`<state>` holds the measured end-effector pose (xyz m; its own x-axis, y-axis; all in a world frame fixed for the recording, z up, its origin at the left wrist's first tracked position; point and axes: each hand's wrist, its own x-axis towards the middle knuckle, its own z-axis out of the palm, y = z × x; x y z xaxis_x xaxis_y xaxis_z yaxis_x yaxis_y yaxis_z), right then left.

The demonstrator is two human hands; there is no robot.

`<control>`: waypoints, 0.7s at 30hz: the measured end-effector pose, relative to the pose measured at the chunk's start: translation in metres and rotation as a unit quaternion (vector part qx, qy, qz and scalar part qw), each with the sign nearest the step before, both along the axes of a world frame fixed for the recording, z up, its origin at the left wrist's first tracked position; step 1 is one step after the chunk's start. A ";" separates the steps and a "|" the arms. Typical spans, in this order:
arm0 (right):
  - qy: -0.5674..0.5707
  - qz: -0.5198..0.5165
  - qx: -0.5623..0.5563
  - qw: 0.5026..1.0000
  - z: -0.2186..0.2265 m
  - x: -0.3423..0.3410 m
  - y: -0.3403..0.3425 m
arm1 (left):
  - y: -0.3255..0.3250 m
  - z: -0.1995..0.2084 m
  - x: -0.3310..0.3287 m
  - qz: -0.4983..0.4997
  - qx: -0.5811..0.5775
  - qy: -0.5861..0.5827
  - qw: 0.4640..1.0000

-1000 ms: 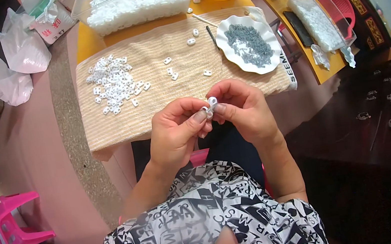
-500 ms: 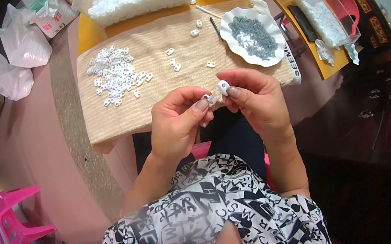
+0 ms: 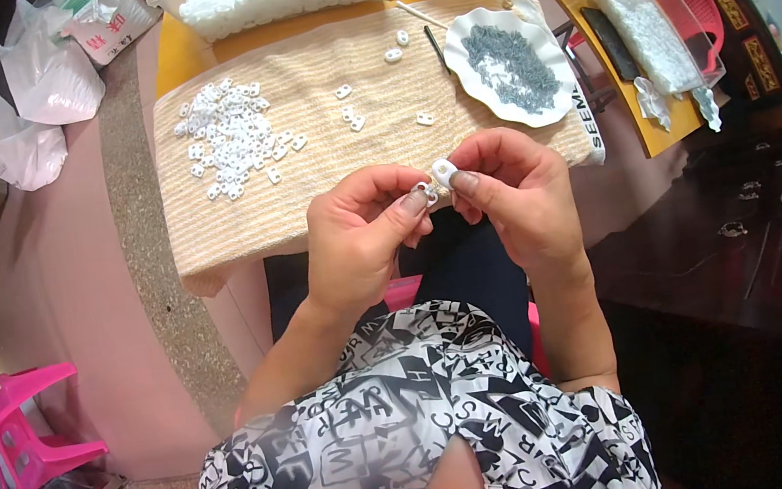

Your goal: Assembling small white plastic components by inserting tiny grey pieces into them at a manufacturing workbench.

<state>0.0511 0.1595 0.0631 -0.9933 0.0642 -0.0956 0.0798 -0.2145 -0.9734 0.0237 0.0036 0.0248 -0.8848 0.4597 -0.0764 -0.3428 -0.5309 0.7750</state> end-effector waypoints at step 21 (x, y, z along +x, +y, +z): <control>-0.004 0.004 0.013 1.000 0.005 0.010 -0.005 | 0.006 -0.010 -0.002 0.054 0.003 0.273 0.961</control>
